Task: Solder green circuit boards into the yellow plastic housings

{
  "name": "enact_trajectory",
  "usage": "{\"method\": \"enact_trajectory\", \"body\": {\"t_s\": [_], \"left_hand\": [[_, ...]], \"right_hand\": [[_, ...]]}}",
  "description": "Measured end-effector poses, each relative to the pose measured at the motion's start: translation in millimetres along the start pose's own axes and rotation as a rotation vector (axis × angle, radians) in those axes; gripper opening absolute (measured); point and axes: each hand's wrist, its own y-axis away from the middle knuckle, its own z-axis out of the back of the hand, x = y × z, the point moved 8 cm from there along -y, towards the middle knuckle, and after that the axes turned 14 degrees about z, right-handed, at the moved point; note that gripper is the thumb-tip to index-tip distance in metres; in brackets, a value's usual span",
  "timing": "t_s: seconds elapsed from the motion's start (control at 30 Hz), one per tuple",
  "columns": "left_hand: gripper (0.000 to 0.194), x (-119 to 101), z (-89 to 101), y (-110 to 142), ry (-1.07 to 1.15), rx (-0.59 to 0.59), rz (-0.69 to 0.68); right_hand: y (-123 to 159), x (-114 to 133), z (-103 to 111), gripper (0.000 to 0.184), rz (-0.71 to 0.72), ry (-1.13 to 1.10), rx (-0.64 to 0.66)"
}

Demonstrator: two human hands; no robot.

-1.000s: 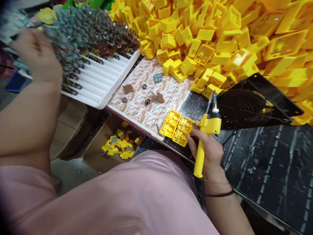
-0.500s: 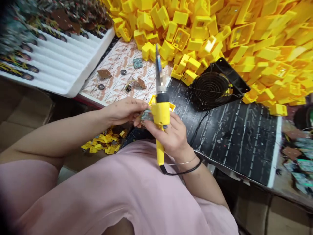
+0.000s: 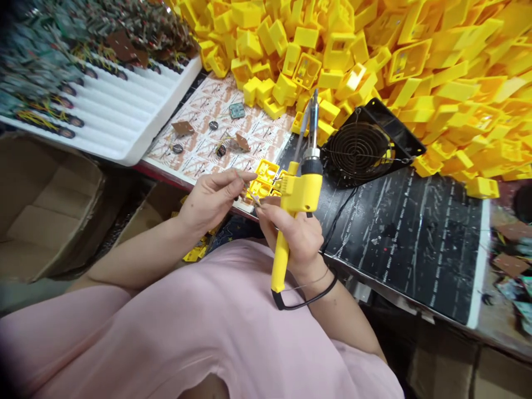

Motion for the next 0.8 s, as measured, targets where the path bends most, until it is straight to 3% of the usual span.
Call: {"method": "enact_trajectory", "body": {"t_s": [0.13, 0.23, 0.3, 0.4, 0.5, 0.57, 0.7, 0.8], "left_hand": [[0.035, 8.2, -14.3, 0.8, 0.175, 0.107, 0.231], [0.042, 9.1, -4.5, 1.2, 0.201, 0.110, 0.339], [0.043, -1.4, 14.8, -2.6, 0.037, 0.058, 0.280], [0.034, -23.1, 41.5, -11.8, -0.472, -0.019, 0.118], [0.025, -41.0, 51.8, -22.2, -0.858, -0.107, -0.086], [0.023, -42.6, 48.7, -29.4, -0.965, -0.120, -0.157], [0.025, -32.6, 37.9, -39.7, -1.000, -0.078, -0.167], [0.024, -30.5, 33.1, -39.3, -1.010, -0.047, -0.194]], "right_hand": [[4.4, 3.3, -7.6, 0.040, -0.019, -0.077, -0.034], [12.2, -2.8, -12.6, 0.037, -0.049, -0.147, -0.006], [16.7, -14.2, -11.8, 0.039, -0.083, -0.149, 0.049], [15.3, -40.8, -8.4, 0.039, -0.134, -0.052, 0.150], [1.7, -66.7, -21.9, 0.029, -0.117, 0.012, 0.268], [-6.5, -82.6, -46.1, 0.024, -0.124, -0.012, 0.382], [-10.6, -100.4, -91.6, 0.020, -0.149, -0.060, 0.550], [-10.1, -91.8, -90.6, 0.021, -0.116, -0.104, 0.528]]}}
